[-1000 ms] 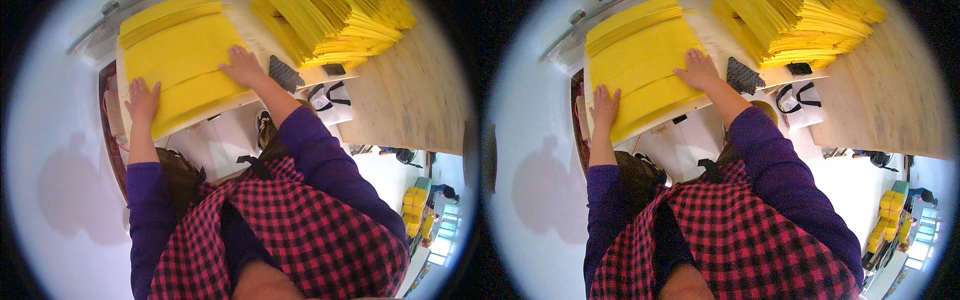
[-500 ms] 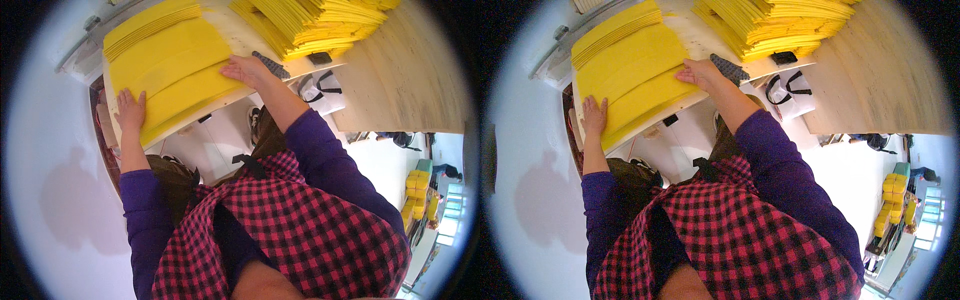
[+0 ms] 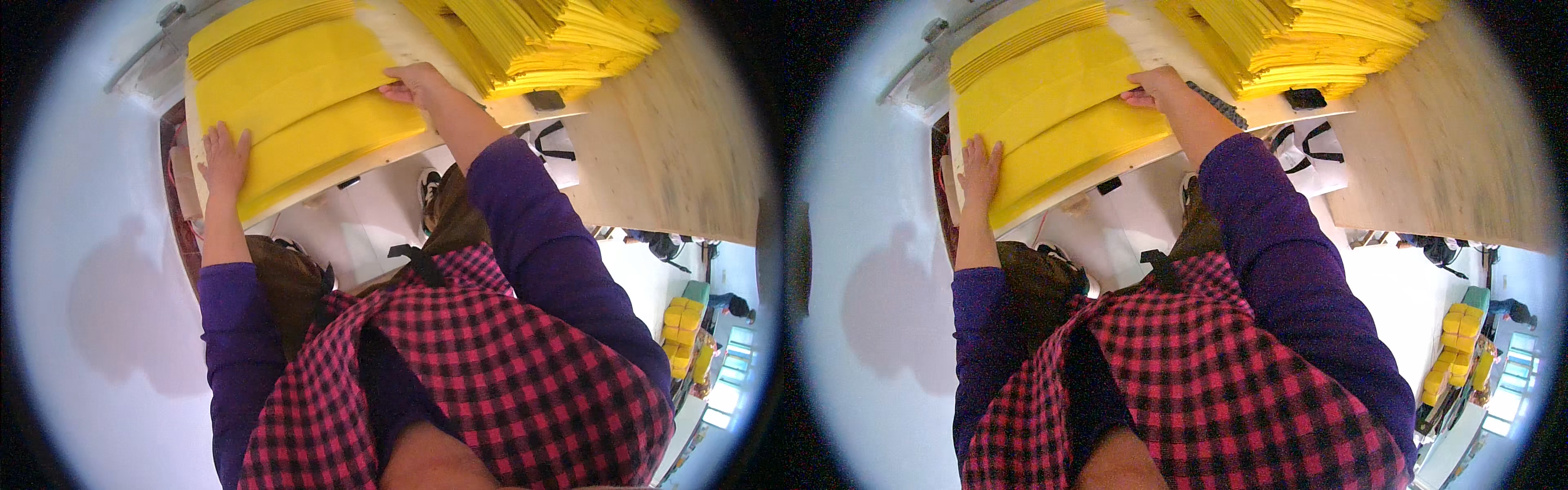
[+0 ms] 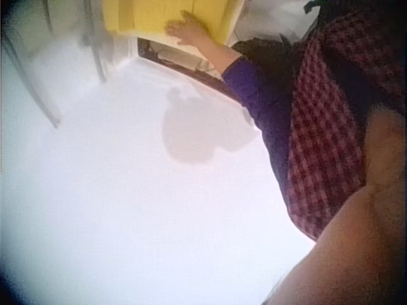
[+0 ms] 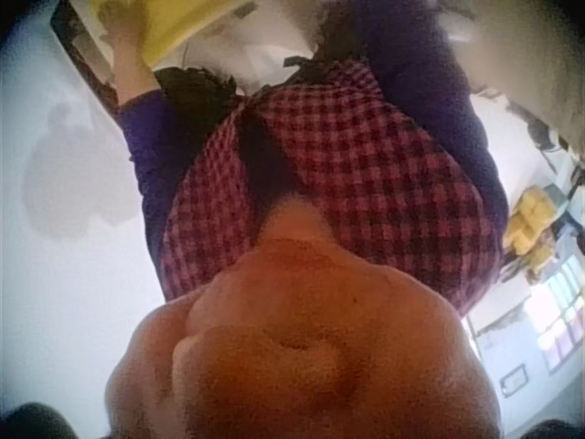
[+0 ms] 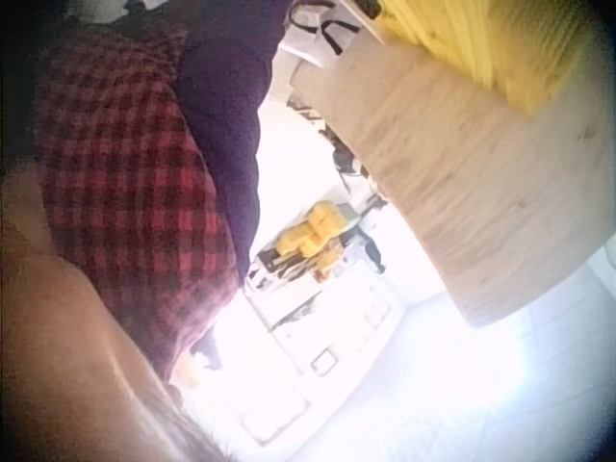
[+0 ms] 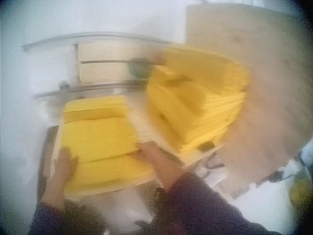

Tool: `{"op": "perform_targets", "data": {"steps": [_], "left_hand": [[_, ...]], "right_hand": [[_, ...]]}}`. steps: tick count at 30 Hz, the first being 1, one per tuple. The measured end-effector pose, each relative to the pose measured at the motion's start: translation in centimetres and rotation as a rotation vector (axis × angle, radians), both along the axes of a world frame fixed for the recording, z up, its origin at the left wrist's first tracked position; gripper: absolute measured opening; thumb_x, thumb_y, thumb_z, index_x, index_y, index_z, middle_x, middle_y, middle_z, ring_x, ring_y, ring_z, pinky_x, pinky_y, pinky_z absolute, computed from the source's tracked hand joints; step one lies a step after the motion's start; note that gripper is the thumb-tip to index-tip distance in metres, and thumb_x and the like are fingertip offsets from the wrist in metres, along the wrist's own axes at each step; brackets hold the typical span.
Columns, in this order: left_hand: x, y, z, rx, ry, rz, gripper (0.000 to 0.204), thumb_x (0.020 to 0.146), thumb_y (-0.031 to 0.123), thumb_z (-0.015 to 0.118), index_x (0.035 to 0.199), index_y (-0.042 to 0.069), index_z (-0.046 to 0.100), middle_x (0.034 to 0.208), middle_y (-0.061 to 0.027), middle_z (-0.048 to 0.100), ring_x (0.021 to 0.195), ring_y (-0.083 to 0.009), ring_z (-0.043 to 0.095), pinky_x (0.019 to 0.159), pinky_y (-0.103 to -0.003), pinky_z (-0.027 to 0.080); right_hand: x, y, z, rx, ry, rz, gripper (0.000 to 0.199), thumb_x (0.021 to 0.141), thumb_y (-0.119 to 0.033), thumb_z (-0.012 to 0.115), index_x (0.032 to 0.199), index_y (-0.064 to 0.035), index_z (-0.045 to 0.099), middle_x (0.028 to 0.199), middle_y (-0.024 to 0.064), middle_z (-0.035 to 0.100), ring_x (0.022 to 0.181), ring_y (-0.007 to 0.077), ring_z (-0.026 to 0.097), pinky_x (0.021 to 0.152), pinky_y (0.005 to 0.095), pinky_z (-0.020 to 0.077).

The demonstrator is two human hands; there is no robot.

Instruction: The person folds yellow fabric sheets on a white table. They repeatedly fold each sheet in half, smooth the edges, and stack the folded pieces. The person handles the fabric by hand without using tools.

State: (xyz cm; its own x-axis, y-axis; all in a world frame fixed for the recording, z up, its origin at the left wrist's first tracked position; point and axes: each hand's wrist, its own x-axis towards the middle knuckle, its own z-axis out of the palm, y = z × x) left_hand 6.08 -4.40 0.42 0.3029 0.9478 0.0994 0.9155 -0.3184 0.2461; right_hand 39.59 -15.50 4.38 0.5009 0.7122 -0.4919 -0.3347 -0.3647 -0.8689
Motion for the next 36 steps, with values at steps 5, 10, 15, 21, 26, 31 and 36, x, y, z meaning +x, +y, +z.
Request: {"op": "perform_targets", "data": {"steps": [5,10,15,21,26,31,36], "left_hand": [[-1.7,-1.0,2.6,0.31,-0.372,-0.049,0.051,0.092,0.036,0.053,0.128,0.0,0.048,0.132,-0.0219,0.047,0.124,-0.0336,0.045,0.101,-0.047,0.036],[-0.9,-5.0,3.7,-0.843,-1.532,0.107,0.042,0.096,0.027,0.048,0.123,-0.004,0.047,0.119,-0.0197,0.056,0.107,-0.035,0.057,0.094,-0.041,0.045],[1.0,-4.9,3.4,-1.283,-2.121,0.309,0.043,0.095,0.022,0.046,0.128,-0.004,0.037,0.137,-0.0229,0.039,0.124,-0.0359,0.043,0.105,-0.046,0.037],[-1.1,-2.7,3.5,-0.955,-2.112,0.417,0.04,0.094,0.014,0.048,0.129,-0.003,0.037,0.134,-0.0206,0.041,0.126,-0.0352,0.041,0.108,-0.049,0.033],[-4.1,-2.1,3.6,-0.993,-1.851,0.46,0.039,0.092,0.009,0.052,0.129,0.002,0.042,0.131,-0.0156,0.049,0.121,-0.0323,0.047,0.103,-0.05,0.039],[-5.0,-0.8,3.5,-1.012,-1.568,0.415,0.042,0.091,0.013,0.055,0.131,0.009,0.044,0.129,-0.0097,0.053,0.119,-0.0294,0.049,0.096,-0.05,0.044],[-6.0,2.5,3.9,-1.134,-1.377,0.376,0.031,0.091,0.016,0.058,0.121,0.009,0.052,0.113,-0.0089,0.062,0.096,-0.0232,0.062,0.079,-0.038,0.052]], "right_hand": [[0.3,0.3,0.5,0.015,-0.031,0.025,0.02,0.087,-0.009,0.061,0.104,0.0021,0.056,0.088,0.0132,0.063,0.072,0.0203,0.066,0.06,0.0295,0.0596],[0.3,0.6,1.6,0.077,-0.007,0.025,0.019,0.09,-0.01,0.058,0.103,0.004,0.056,0.087,0.0147,0.065,0.068,0.0201,0.067,0.057,0.0298,0.06],[-0.6,0.0,2.8,0.048,0.011,0.026,0.017,0.09,-0.01,0.057,0.102,0.0034,0.056,0.088,0.0144,0.065,0.069,0.0196,0.067,0.058,0.0285,0.0597],[-0.7,-3.5,2.3,0.008,-0.024,0.076,0.018,0.089,-0.013,0.061,0.1,-0.0013,0.055,0.09,0.0097,0.062,0.071,0.0171,0.065,0.059,0.027,0.0578],[-0.2,-5.8,1.3,-0.034,-0.061,0.167,0.024,0.091,-0.016,0.058,0.108,0.001,0.055,0.097,0.011,0.064,0.072,0.0177,0.066,0.06,0.0277,0.0581],[0.6,-6.2,1.0,-0.048,-0.101,0.24,0.03,0.089,-0.02,0.061,0.111,-0.0003,0.056,0.098,0.0106,0.065,0.072,0.0175,0.066,0.06,0.0264,0.0574],[2.1,-5.2,0.4,-0.071,-0.244,0.292,0.036,0.086,-0.036,0.063,0.101,-0.003,0.064,0.088,0.0092,0.066,0.07,0.017,0.066,0.058,0.0256,0.0554]]}}
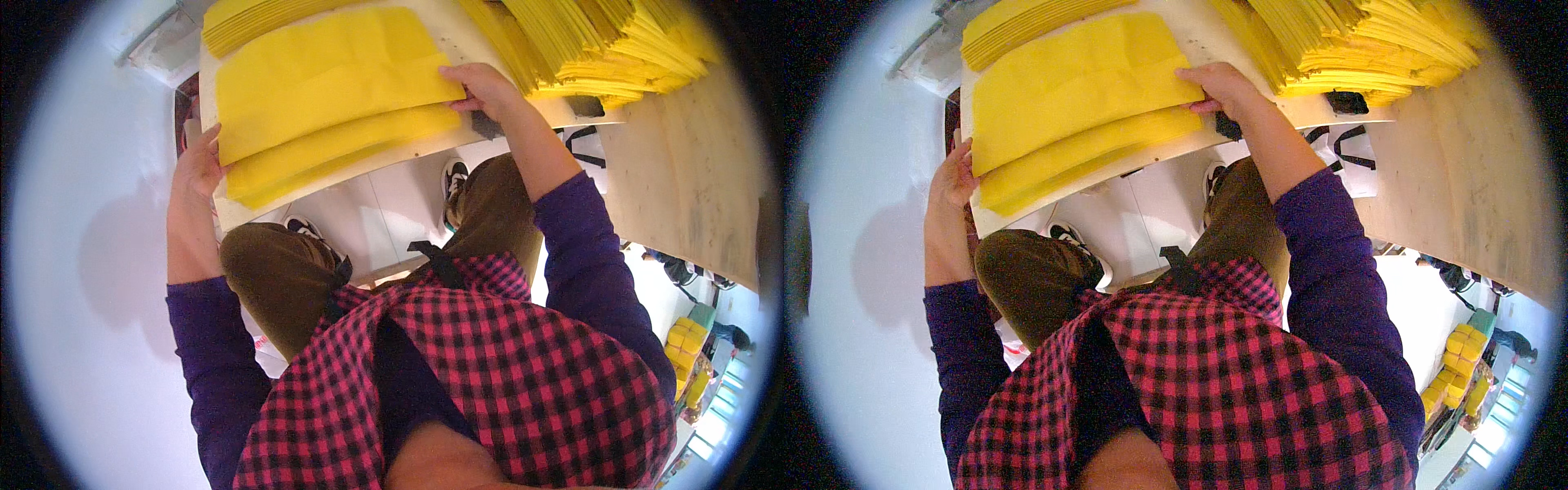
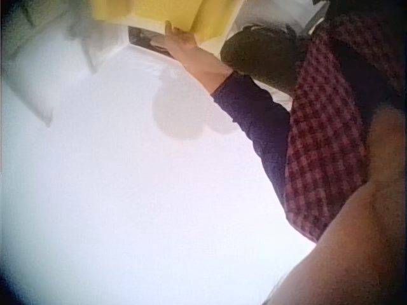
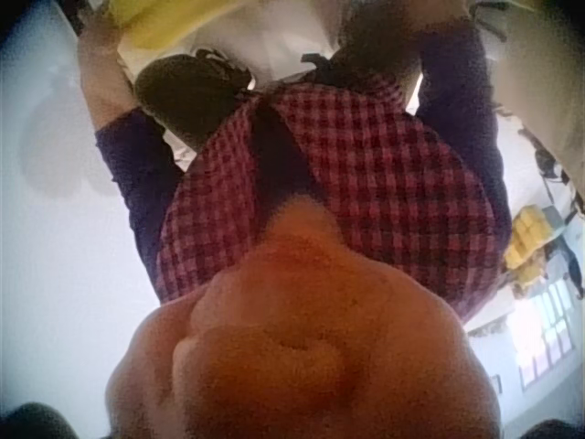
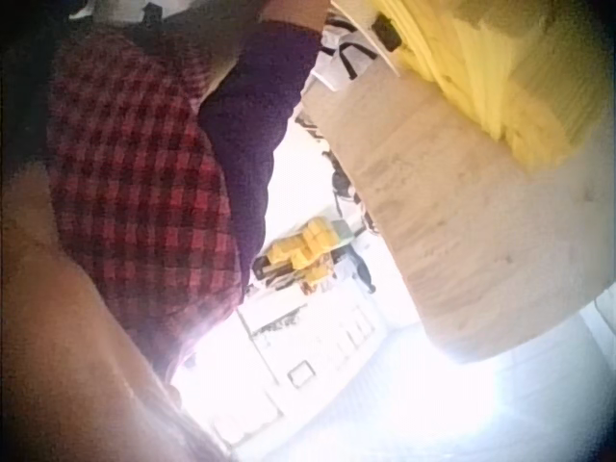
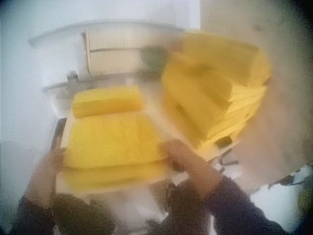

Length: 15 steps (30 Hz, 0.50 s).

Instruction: The person folds yellow fabric sheets on a white table. They repeatedly fold each sheet in half, smooth the edges, and stack the folded pieces. The person handles the fabric by hand without using tools.

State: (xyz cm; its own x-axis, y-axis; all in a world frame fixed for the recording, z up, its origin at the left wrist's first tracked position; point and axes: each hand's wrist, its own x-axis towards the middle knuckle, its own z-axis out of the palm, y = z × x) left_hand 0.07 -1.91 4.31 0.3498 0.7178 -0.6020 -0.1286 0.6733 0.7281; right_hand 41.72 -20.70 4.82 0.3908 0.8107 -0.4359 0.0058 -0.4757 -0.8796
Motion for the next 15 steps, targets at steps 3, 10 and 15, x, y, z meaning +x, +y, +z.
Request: {"op": "perform_targets", "data": {"steps": [3,10,15], "left_hand": [[0.2,1.7,-0.3,0.061,0.082,-0.058,0.029,0.09,0.021,0.061,0.114,0.007,0.054,0.094,-0.0076,0.067,0.081,-0.0185,0.065,0.069,-0.029,0.054],[2.3,6.3,0.4,0.164,0.189,-0.179,0.025,0.085,0.022,0.065,0.104,0.006,0.06,0.086,-0.0067,0.068,0.07,-0.014,0.064,0.064,-0.027,0.053],[4.1,8.3,0.2,0.24,0.257,-0.251,0.03,0.084,0.017,0.065,0.11,0.003,0.059,0.101,-0.0087,0.067,0.086,-0.0182,0.066,0.076,-0.031,0.054]], "right_hand": [[1.3,1.7,-0.3,-0.003,-0.018,-0.021,0.034,0.084,-0.037,0.066,0.092,-0.0047,0.065,0.076,0.0059,0.063,0.06,0.0144,0.06,0.05,0.0243,0.0479],[3.5,6.4,-0.9,0.003,-0.101,0.074,0.028,0.08,-0.033,0.071,0.071,-0.0094,0.059,0.06,0.0004,0.051,0.047,0.0109,0.039,0.043,0.0282,0.0284],[4.5,9.8,-0.9,-0.037,-0.113,0.069,0.015,0.083,-0.025,0.068,0.084,-0.011,0.064,0.066,-0.0028,0.055,0.052,0.0055,0.043,0.041,0.0208,0.0259]]}}
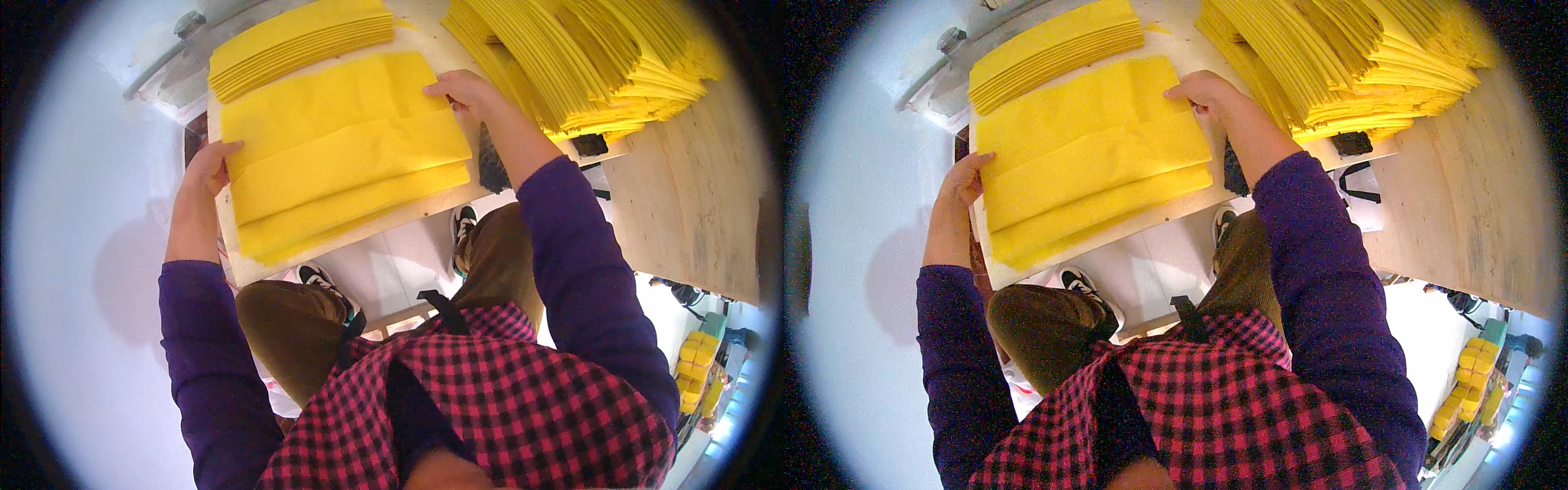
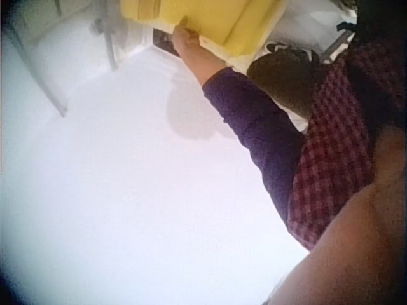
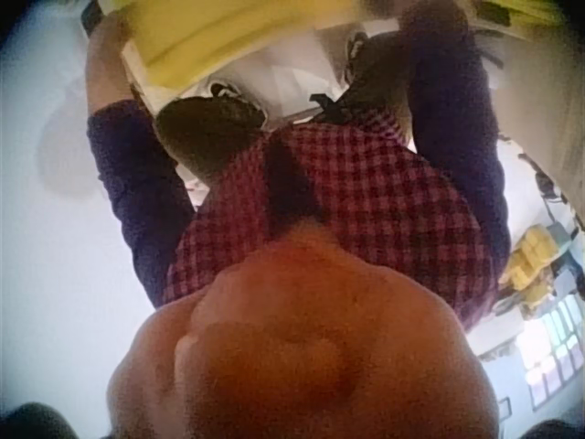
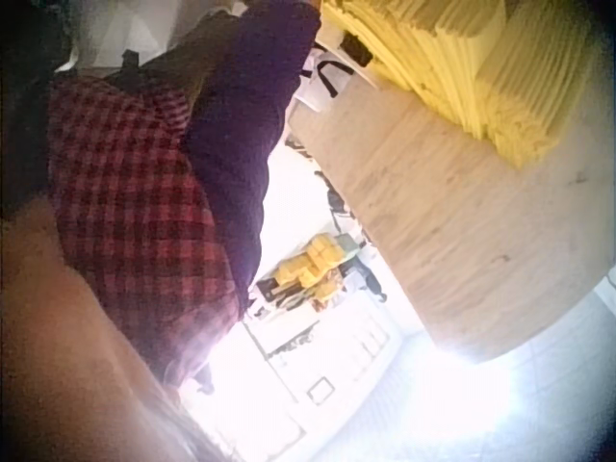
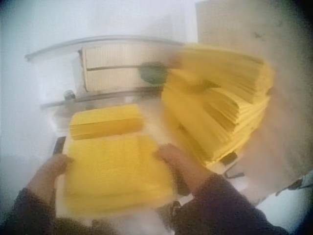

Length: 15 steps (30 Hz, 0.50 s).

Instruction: The person folds yellow fabric sheets on a white table. They repeatedly fold each sheet in half, smooth the edges, and stack the folded pieces. The person handles the fabric by hand without using tools.

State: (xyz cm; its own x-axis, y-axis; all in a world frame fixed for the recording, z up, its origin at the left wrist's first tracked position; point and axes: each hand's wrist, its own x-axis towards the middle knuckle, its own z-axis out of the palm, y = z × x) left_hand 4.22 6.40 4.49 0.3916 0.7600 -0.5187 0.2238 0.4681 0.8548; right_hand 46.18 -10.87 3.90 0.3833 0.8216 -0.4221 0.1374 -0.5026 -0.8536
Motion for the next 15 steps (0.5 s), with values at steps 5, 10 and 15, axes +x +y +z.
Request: {"op": "perform_targets", "data": {"steps": [5,10,15], "left_hand": [[-0.1,0.4,0.3,0.107,0.032,-0.077,0.037,0.085,0.01,0.062,0.12,0.002,0.054,0.108,-0.0082,0.064,0.094,-0.0186,0.063,0.08,-0.03,0.051],[-0.4,-0.4,0.3,0.18,-0.019,-0.067,0.036,0.085,0.011,0.062,0.12,0.004,0.054,0.107,-0.0062,0.064,0.093,-0.0171,0.063,0.082,-0.028,0.049],[-0.7,-0.5,0.4,0.194,-0.023,-0.035,0.03,0.088,0.017,0.058,0.116,0.005,0.057,0.102,-0.0035,0.065,0.09,-0.0144,0.062,0.079,-0.026,0.049]], "right_hand": [[1.8,1.3,1.0,-0.028,-0.002,0.111,0.022,0.076,-0.023,0.074,0.071,-0.0124,0.055,0.06,-0.0015,0.043,0.05,0.008,0.035,0.042,0.0258,0.0231],[1.7,1.6,1.6,-0.028,-0.06,0.183,0.021,0.082,-0.019,0.068,0.07,-0.0136,0.052,0.059,-0.0061,0.038,0.049,0.0054,0.028,0.041,0.0239,0.0175],[1.5,2.4,2.1,-0.052,-0.077,0.169,0.021,0.084,-0.019,0.066,0.072,-0.0127,0.05,0.059,-0.0049,0.038,0.047,0.0055,0.027,0.04,0.0241,0.0169]]}}
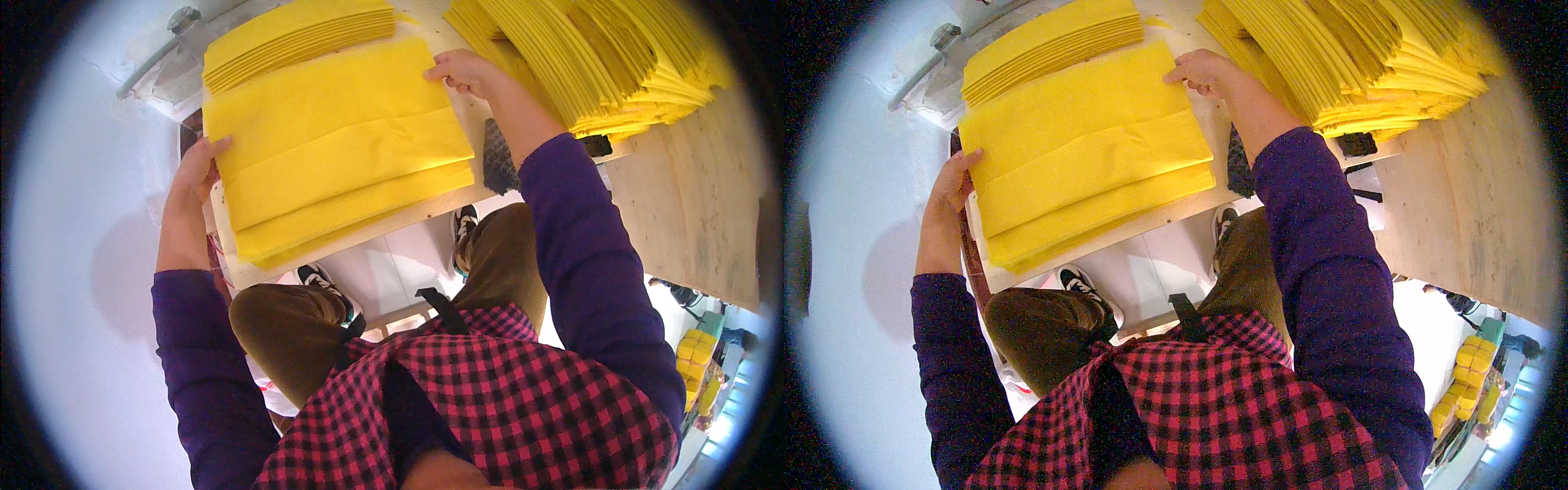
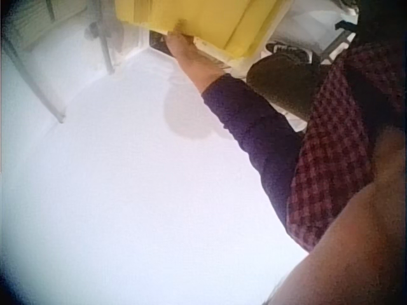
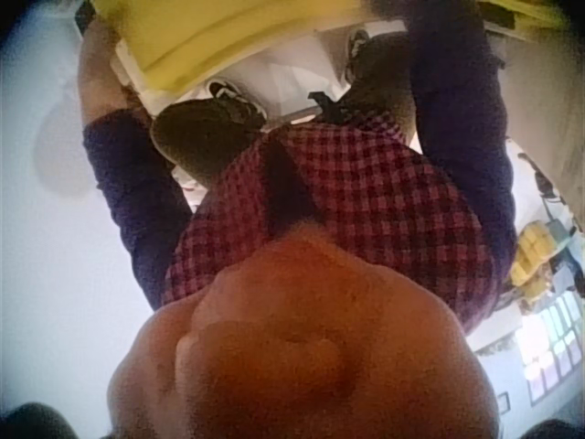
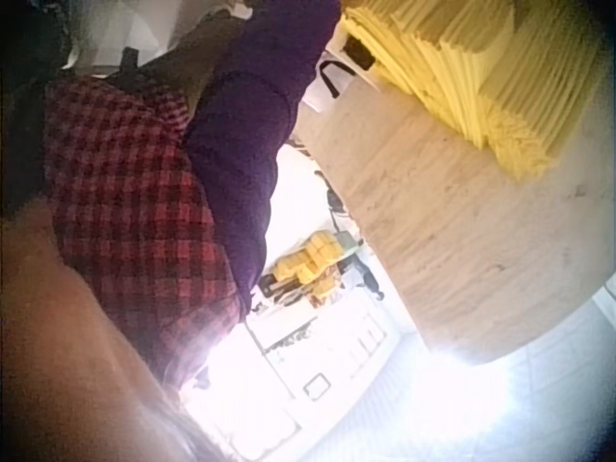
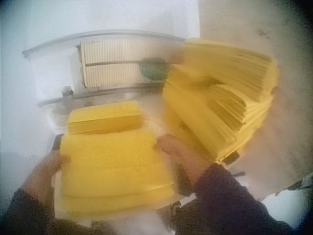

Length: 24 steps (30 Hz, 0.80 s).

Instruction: The person folds yellow fabric sheets on a white table. They repeatedly fold each sheet in half, smooth the edges, and stack the folded pieces. The person handles the fabric by hand without using tools.

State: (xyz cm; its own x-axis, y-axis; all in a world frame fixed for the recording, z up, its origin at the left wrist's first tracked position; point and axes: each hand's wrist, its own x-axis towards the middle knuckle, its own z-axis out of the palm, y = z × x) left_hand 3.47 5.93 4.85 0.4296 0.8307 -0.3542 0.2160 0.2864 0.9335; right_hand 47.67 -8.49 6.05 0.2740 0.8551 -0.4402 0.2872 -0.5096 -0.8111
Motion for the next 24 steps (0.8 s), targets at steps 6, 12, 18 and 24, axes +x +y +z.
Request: {"op": "perform_targets", "data": {"steps": [6,12,18,24], "left_hand": [[-0.7,3.1,-1.0,-0.071,0.086,-0.064,0.025,0.088,0.017,0.059,0.111,0.008,0.061,0.098,-0.0015,0.066,0.085,-0.0098,0.06,0.073,-0.024,0.047],[-1.3,2.9,-0.3,0.105,0.227,-0.089,0.018,0.085,0.012,0.062,0.102,0.008,0.065,0.093,-0.0004,0.067,0.077,-0.008,0.058,0.07,-0.023,0.045],[-1.0,1.8,1.5,0.108,0.252,-0.079,0.012,0.084,0.009,0.064,0.095,0.008,0.061,0.073,0.0043,0.06,0.05,-0.0024,0.046,0.045,-0.015,0.039],[-0.5,0.2,1.3,0.096,0.113,0.058,0.012,0.086,0.005,0.059,0.098,0.004,0.061,0.078,-0.0014,0.062,0.063,-0.0094,0.062,0.055,-0.018,0.051]], "right_hand": [[0.0,1.6,0.2,-0.076,-0.035,-0.062,0.021,0.085,-0.018,0.065,0.073,-0.012,0.049,0.056,-0.0043,0.038,0.042,0.0057,0.027,0.037,0.0243,0.0175],[-0.6,0.6,1.0,0.088,-0.011,-0.06,0.012,0.086,-0.013,0.065,0.078,-0.0111,0.055,0.057,-0.0043,0.045,0.044,0.0033,0.034,0.037,0.0221,0.0227],[-1.3,-0.7,1.5,0.178,0.011,-0.076,0.008,0.087,-0.011,0.063,0.094,-0.0084,0.061,0.074,-0.0027,0.059,0.059,0.0034,0.052,0.047,0.017,0.0368],[-2.0,-1.5,0.9,0.354,0.257,-0.113,0.02,0.088,-0.004,0.058,0.107,-0.0027,0.06,0.099,0.0081,0.066,0.086,0.0166,0.067,0.073,0.023,0.0556]]}}
